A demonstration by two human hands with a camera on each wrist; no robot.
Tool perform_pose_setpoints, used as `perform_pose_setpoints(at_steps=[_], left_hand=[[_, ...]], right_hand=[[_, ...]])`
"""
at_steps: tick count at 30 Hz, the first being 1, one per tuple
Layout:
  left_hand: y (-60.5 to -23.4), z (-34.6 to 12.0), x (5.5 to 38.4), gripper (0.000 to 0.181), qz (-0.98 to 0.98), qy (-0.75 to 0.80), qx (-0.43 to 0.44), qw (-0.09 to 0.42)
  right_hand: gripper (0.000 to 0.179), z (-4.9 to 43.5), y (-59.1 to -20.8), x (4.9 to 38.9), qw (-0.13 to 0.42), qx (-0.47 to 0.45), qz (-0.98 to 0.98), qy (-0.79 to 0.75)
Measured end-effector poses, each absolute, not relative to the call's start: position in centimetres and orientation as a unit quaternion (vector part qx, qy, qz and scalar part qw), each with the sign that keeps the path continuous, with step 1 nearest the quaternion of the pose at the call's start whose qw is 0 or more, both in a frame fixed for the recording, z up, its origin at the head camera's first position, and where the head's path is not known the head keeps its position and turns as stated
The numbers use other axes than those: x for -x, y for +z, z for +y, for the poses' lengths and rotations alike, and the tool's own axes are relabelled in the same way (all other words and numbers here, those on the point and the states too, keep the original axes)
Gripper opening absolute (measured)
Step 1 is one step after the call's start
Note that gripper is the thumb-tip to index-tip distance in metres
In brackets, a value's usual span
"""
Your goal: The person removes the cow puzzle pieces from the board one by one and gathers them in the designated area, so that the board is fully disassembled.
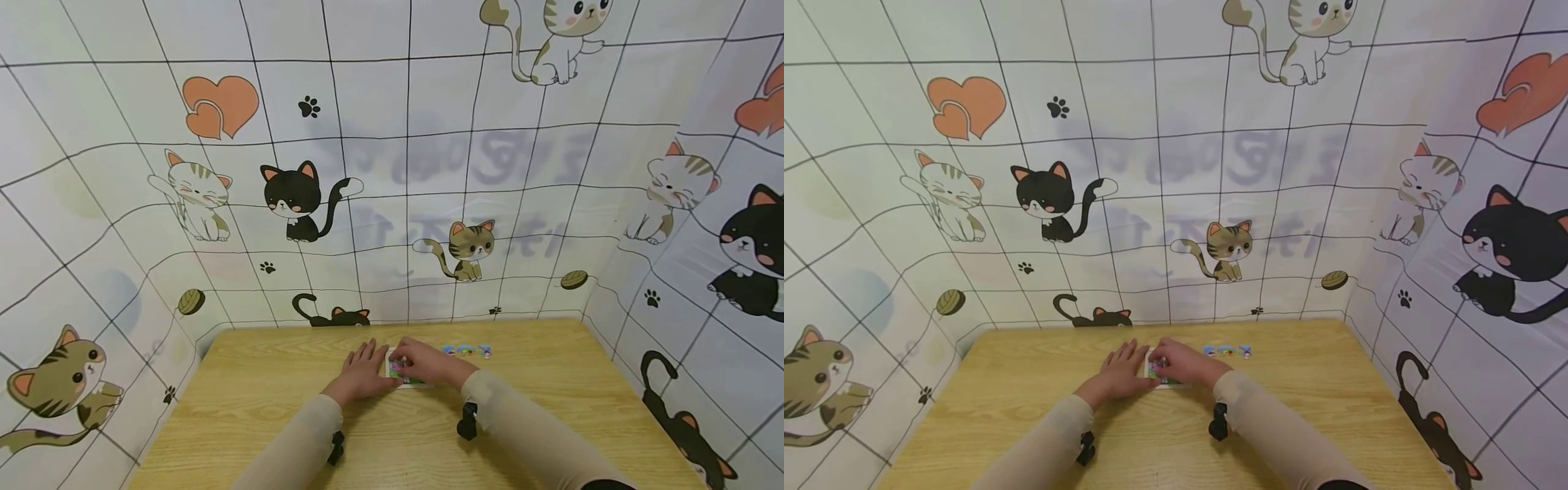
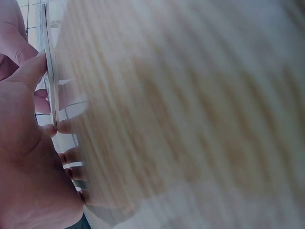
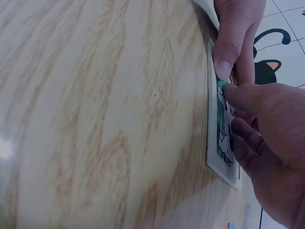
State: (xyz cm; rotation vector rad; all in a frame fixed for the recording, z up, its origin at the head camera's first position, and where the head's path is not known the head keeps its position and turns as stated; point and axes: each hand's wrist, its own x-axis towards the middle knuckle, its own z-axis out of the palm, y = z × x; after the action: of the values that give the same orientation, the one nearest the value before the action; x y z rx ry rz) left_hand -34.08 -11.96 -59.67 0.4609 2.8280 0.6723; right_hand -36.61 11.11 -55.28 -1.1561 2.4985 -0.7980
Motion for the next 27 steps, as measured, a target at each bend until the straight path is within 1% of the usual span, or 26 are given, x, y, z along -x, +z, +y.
perform_pose_setpoints(at_steps=[4, 9, 18, 25, 27], left_hand=[[-60.0, -12.0, 34.1, 0.106, 0.958, 0.224, -0.155, 0.093], [-57.5, -11.7, 32.7, 0.101, 0.954, 0.237, -0.152, 0.102], [-55.9, -11.4, 32.0, 0.095, 0.955, 0.228, -0.154, 0.11], [-56.4, -11.5, 32.4, 0.096, 0.957, 0.22, -0.15, 0.111], [-57.0, -11.6, 32.6, 0.097, 0.956, 0.225, -0.155, 0.104]], right_hand=[[0.032, 11.1, -55.3, 36.7, 0.143, 0.4, 0.86, -0.282], [0.032, 11.1, -55.3, 36.7, 0.145, 0.4, 0.858, -0.288], [0.031, 11.1, -55.2, 36.9, 0.15, 0.391, 0.861, -0.29], [0.031, 11.1, -55.4, 36.9, 0.143, 0.39, 0.859, -0.299], [0.031, 11.1, -55.4, 36.9, 0.142, 0.39, 0.858, -0.302]])
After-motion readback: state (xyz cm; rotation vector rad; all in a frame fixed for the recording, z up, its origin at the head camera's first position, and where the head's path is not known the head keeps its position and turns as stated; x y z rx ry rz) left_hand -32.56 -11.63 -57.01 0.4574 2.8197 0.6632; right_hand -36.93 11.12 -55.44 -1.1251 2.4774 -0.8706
